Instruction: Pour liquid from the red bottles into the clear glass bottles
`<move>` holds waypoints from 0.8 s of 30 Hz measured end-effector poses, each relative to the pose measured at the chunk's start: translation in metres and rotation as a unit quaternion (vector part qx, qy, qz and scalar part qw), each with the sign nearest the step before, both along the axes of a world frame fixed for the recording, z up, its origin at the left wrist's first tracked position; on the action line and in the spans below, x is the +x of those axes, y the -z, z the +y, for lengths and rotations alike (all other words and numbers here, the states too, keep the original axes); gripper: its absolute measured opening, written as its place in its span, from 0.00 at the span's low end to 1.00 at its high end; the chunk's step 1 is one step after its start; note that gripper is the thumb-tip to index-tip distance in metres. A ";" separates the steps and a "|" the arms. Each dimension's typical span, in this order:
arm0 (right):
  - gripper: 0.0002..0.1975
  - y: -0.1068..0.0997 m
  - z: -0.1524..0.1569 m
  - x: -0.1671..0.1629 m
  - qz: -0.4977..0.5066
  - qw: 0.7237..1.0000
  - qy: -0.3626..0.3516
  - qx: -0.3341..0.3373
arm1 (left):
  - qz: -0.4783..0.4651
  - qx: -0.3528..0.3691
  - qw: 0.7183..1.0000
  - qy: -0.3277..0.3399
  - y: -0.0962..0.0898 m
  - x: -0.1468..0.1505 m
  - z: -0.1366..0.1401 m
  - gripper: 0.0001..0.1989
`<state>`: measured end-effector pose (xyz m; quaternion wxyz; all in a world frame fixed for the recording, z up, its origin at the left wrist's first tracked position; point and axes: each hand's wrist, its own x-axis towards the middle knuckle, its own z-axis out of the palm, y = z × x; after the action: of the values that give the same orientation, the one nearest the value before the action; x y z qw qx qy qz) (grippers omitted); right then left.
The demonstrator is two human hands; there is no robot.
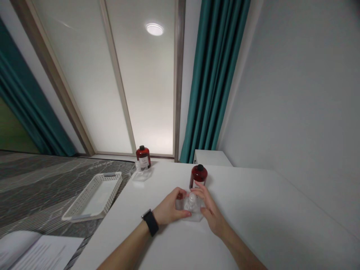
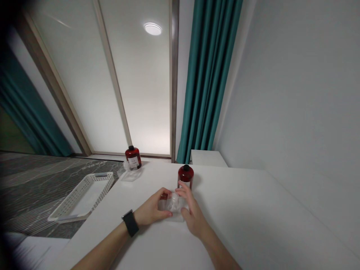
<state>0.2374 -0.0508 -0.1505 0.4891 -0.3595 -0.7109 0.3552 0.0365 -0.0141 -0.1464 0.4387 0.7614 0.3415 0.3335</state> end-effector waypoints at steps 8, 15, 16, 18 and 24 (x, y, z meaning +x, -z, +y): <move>0.32 0.006 0.004 -0.014 -0.036 0.989 0.143 -0.004 | 0.013 0.014 1.000 -0.011 -0.005 0.001 -0.003 0.23; 0.32 0.004 0.003 -0.009 -0.033 0.991 0.127 0.037 | 0.017 0.012 1.000 -0.009 -0.005 0.000 -0.004 0.23; 0.33 0.004 0.004 -0.009 -0.037 0.989 0.138 0.032 | 0.020 0.016 1.000 -0.009 -0.005 0.000 -0.004 0.23; 0.33 0.007 0.005 -0.011 -0.040 0.987 0.154 0.013 | 0.024 0.021 0.999 -0.008 -0.004 0.000 -0.004 0.23; 0.35 0.008 0.007 -0.011 -0.026 0.993 0.112 0.006 | 0.027 0.021 0.999 -0.004 -0.004 0.000 -0.003 0.23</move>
<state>0.2262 -0.0433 -0.1589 0.5096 -0.4428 -0.6808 0.2842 0.0366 -0.0169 -0.1427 0.4117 0.7779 0.3491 0.3217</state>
